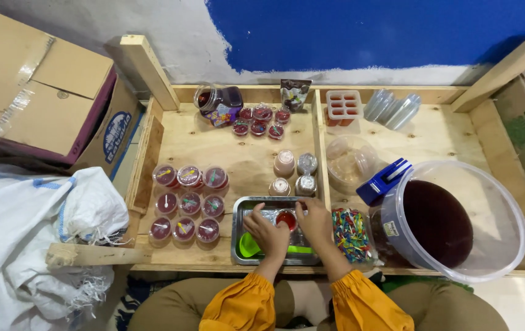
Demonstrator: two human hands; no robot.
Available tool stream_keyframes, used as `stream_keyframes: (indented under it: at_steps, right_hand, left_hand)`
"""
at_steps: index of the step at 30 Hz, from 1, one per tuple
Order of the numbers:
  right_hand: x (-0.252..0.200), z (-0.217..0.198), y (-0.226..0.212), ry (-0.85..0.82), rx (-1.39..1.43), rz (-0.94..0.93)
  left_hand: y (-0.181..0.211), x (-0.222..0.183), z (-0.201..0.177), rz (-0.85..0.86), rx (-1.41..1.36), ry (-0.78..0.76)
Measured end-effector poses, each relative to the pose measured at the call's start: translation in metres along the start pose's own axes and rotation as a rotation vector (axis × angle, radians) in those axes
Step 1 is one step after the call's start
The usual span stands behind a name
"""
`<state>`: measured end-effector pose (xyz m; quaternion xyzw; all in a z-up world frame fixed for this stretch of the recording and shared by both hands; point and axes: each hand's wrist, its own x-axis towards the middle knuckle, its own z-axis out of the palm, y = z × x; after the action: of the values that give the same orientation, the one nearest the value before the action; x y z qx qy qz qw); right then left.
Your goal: The person fills a small plastic container with a liquid from a large bucket using a green ladle and then places a lid on the container.
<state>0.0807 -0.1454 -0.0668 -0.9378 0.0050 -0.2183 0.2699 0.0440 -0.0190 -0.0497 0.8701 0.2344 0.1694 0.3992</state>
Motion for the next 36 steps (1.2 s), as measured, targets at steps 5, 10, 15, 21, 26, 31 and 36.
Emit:
stream_keyframes:
  at_steps: [5, 10, 15, 21, 26, 31, 36]
  right_hand:
    - [0.047, -0.024, 0.024, 0.045, 0.056, 0.181]
    - [0.085, -0.010, 0.098, 0.075, 0.048, 0.282]
    - [0.100, 0.012, 0.175, 0.063, -0.082, 0.297]
    - [0.098, 0.028, 0.165, -0.218, 0.119, 0.226]
    - [0.102, 0.021, 0.148, -0.241, 0.079, 0.218]
    - [0.102, 0.012, 0.157, -0.049, 0.134, 0.336]
    - [0.110, -0.020, 0.134, 0.139, 0.300, 0.507]
  left_hand:
    - [0.025, 0.008, 0.005, 0.315, -0.220, 0.053]
    - [0.070, 0.023, 0.030, 0.519, -0.463, -0.118]
    - [0.091, 0.040, 0.095, 0.751, -0.290, -0.292]
    - [0.132, 0.066, 0.109, 1.100, 0.212, -0.395]
    - [0.086, 0.090, 0.200, 1.263, 0.302, -0.309]
    - [0.118, 0.082, 0.155, 1.163, 0.372, -0.442]
    - [0.130, 0.080, 0.125, 0.955, 0.209, -0.475]
